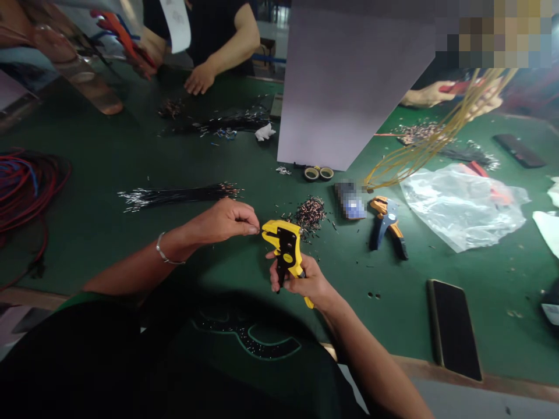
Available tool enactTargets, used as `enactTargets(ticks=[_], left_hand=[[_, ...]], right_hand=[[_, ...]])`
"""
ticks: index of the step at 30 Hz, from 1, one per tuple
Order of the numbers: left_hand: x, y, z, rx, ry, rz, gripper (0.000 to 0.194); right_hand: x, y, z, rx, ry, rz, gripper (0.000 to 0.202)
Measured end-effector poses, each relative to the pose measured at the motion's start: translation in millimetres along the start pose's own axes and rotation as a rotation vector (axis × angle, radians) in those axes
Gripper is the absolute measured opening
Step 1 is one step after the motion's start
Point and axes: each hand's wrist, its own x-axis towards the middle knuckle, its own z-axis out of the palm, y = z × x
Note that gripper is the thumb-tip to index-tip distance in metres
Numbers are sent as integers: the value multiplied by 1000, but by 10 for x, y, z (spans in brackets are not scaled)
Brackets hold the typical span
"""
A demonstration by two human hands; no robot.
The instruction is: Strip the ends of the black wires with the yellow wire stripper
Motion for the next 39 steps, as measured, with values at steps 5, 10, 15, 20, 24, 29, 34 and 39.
enactTargets(ticks=[5,10,15,20,24,29,34,39], left_hand=[[-1,-16,4,2,-1,6,12],[6,-28,8,10,-4,0,12],[5,-33,5,16,-12,6,12],[2,-9,3,1,-8,-2,13],[6,-2,4,-12,-5,-3,12],[16,-7,5,-10,-4,-18,12],[23,-18,11,-9,-12,-22,11],[32,-25,8,-2,-11,-25,11]], right_hand=[[-1,18,1,-4,15,6,48],[-4,26,6,-1,11,11,47],[-8,23,20,18,4,12,47],[-4,24,32,28,9,-5,46],[-11,39,27,43,22,6,46],[-22,53,34,59,62,6,43],[-27,21,76,46,76,21,42],[-35,29,91,43,82,1,35]])
